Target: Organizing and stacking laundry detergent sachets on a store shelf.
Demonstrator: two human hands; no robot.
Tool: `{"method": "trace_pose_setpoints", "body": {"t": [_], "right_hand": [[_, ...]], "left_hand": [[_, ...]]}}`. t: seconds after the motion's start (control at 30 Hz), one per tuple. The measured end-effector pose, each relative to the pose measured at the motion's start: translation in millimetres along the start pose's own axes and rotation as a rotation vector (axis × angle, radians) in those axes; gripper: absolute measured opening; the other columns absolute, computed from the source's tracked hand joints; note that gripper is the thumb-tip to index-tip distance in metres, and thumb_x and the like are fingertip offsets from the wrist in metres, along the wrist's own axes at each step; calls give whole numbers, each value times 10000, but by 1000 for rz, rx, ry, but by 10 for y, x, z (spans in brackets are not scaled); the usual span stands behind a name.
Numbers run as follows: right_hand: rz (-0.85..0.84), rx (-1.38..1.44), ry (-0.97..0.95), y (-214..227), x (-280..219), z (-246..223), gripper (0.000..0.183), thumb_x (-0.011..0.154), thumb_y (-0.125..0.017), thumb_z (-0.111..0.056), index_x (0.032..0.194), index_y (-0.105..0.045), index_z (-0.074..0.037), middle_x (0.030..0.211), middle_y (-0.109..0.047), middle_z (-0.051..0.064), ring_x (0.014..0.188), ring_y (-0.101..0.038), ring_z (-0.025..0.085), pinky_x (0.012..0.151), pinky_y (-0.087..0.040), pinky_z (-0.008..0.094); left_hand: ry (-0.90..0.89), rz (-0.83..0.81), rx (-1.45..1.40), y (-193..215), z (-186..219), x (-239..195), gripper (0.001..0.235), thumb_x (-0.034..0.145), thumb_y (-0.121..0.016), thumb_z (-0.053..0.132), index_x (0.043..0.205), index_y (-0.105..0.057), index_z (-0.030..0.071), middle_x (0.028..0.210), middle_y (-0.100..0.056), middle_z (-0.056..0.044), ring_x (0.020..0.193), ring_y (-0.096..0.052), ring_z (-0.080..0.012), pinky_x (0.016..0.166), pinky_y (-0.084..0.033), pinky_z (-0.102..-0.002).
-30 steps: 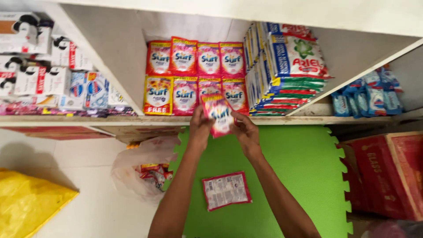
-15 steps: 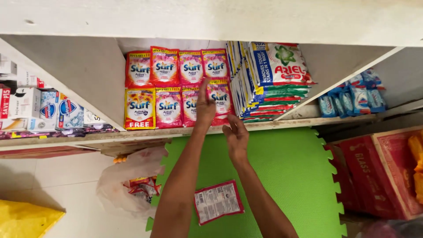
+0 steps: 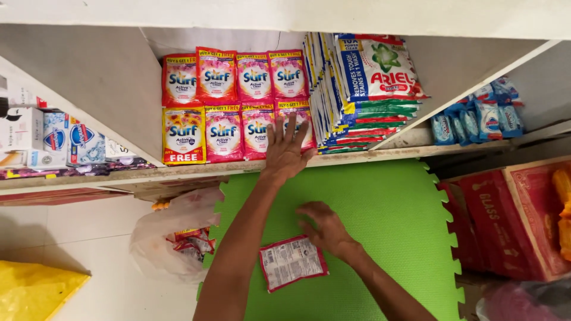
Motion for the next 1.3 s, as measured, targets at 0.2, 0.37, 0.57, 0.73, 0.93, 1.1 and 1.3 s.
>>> {"method": "trace_pose_setpoints", "body": {"t": [0.2,0.37,0.57,0.73,0.93,1.1,1.3], "right_hand": [[-276,-137,190,-235,-123,-426,466,811,-774,-182,1215,-636,6,1202,-638,229,1168,-583,427,1030,-448,523],[-277,-303,258,-494,-433,132,486,807,-729,-120,1276,-635,-34,1292,-648,207,1215,-577,398,1089,-433,496],[-386,-198,208,-100,-433,-723,592,737,-795,-191,1278,-624,-22,1245,-652,201,1199,-558,397,1048,-425,517],[-405,-357,455,-346,-817,-1010,640,654,-819,-245,1215,-640,5,1260,-612,285,1211,-521,479,1001,-389,611],[-191,-598,639,-458,-989,-915,382,804,-713,-160,1140,-636,6,1305,-599,289,1255,-548,477,1072,-444,611],[-240,-422,437,-416,-809,-657,185,848,-651,-65,1025,-625,-16,1131,-708,191,1040,-682,344,989,-535,532],[-360,890,-416,-607,-737,244,159,1060,-602,-140,1146,-627,-9,1032,-729,54,946,-668,117,859,-555,311]], "left_hand": [[-5,-112,101,-83,-4,39,903,856,-696,542,1580,-294,182,1660,-81,-170,1528,-44,-438,1217,-60,-635],[-64,163,-81,272,71,-628,748,918,-712,335,1552,-395,96,1666,-231,-209,1534,-223,-420,1235,-168,-608],[-28,276,-251,327,22,-1944,400,992,-652,198,1364,-595,62,1478,-561,-182,1417,-483,-414,1200,-333,-590],[18,138,-390,168,139,-2687,292,962,-657,173,1232,-657,63,1314,-663,-151,1310,-563,-395,1162,-390,-551],[-22,113,-375,-5,135,-2943,325,970,-678,256,1234,-677,66,1354,-652,-148,1355,-545,-395,1159,-335,-567],[628,-169,-1068,-17,-174,-2988,503,975,-519,461,1340,-633,135,1379,-645,-109,1188,-686,-285,1061,-531,-467],[421,-19,-1943,-426,-212,-2818,462,977,-636,357,1332,-621,62,1246,-684,-122,1091,-691,-214,979,-569,-427]]}}
Point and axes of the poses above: each hand's wrist, its own x-axis towards the middle knuckle, its own y-axis out of the back of the hand, z = x × y, the point moved 10 cm from there along x, towards the middle knuckle
